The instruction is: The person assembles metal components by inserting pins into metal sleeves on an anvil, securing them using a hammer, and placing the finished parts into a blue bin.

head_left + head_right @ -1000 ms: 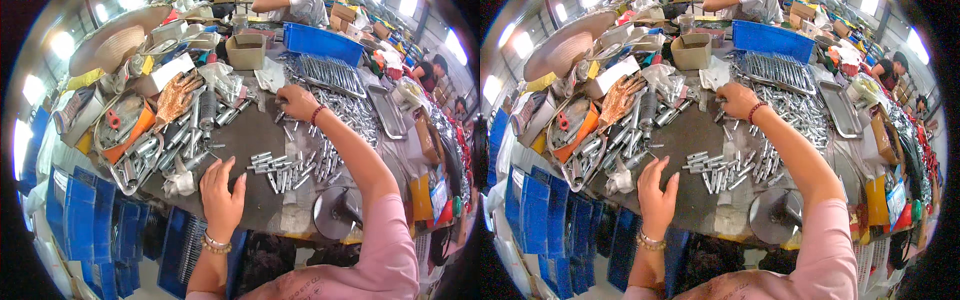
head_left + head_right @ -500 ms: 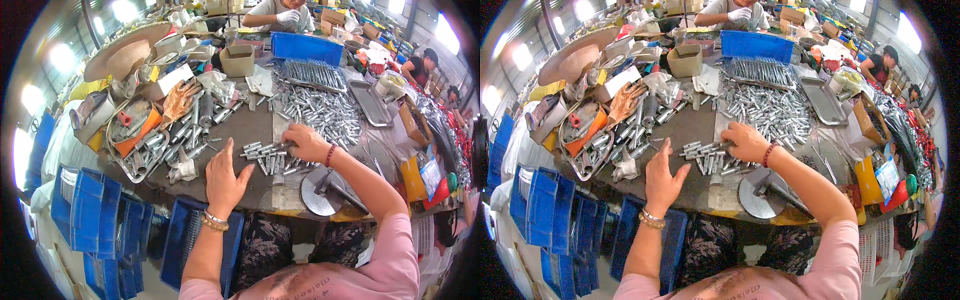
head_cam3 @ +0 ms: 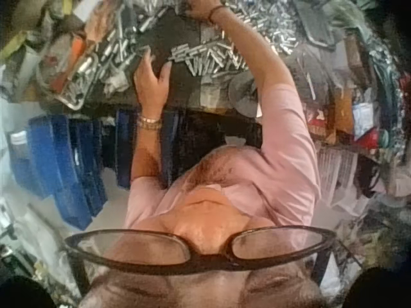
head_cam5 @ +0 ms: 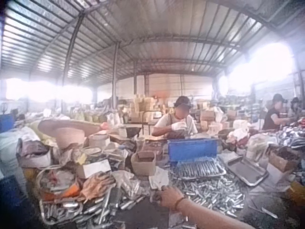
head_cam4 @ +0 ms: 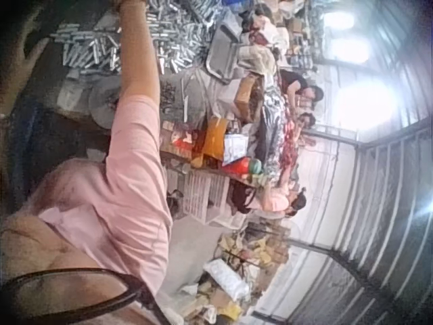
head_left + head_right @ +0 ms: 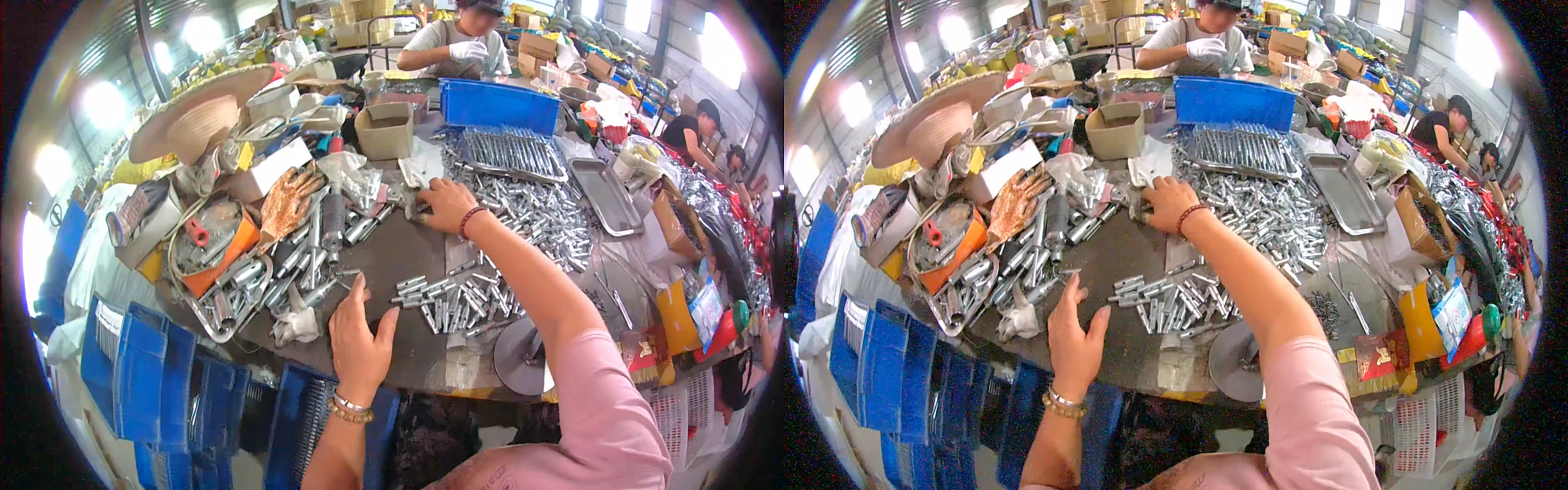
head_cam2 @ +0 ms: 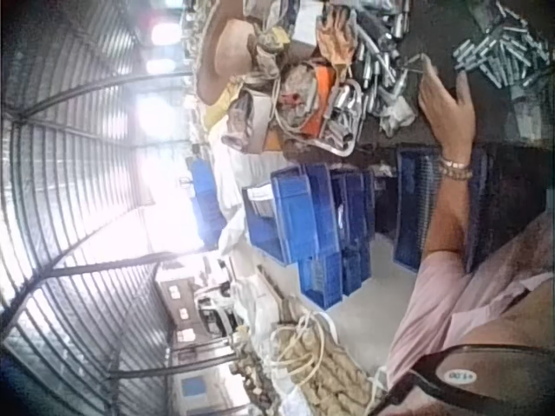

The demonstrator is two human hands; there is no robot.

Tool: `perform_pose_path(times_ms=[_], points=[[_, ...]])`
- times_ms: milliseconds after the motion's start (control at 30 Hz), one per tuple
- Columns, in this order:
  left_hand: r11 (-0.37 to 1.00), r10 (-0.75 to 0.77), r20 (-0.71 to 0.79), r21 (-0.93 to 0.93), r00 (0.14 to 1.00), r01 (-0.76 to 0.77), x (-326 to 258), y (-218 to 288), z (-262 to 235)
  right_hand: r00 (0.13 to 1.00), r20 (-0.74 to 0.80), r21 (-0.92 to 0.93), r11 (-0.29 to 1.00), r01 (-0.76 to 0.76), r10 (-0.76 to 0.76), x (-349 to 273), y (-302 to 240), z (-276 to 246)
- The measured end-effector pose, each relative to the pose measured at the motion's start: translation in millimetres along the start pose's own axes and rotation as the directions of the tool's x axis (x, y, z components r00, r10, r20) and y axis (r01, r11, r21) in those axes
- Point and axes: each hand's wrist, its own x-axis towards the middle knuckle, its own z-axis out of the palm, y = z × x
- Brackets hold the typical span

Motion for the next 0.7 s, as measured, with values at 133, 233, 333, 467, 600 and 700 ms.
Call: perform_pose_path(times_ms=[133, 233, 333, 467, 600, 700], points=[[0.999, -0.021, 0.002, -0.028, 1.0, 0.021, -2, -2, 1, 0.995, 0.1, 0.003, 1.0, 0.008, -0.009, 0, 8, 0], [1.0, 0.012, -0.015, 0.004, 1.0, -0.012, 1, 0, 2, 0.997, 0.061, 0.047, 0.998, 0.038, -0.041, -9, 22, -2], [1.0, 0.016, -0.012, -0.004, 1.0, -0.016, 0, -1, 3, 0.996, 0.057, 0.086, 0.994, 0.067, -0.072, -19, 22, -3], [1.0, 0.015, 0.001, -0.008, 1.0, -0.015, 0, -2, 2, 0.992, 0.088, 0.188, 0.98, 0.067, -0.085, -43, 13, -12], [0.988, 0.149, 0.054, 0.04, 0.987, -0.151, 2, 0, -2, 0.98, 0.126, 0.205, 0.97, 0.128, -0.156, -81, -8, -30], [0.955, 0.223, 0.187, 0.153, 0.957, -0.253, 3, 3, -2, 0.976, 0.195, 0.291, 0.956, 0.04, -0.1, -109, -22, -40]])
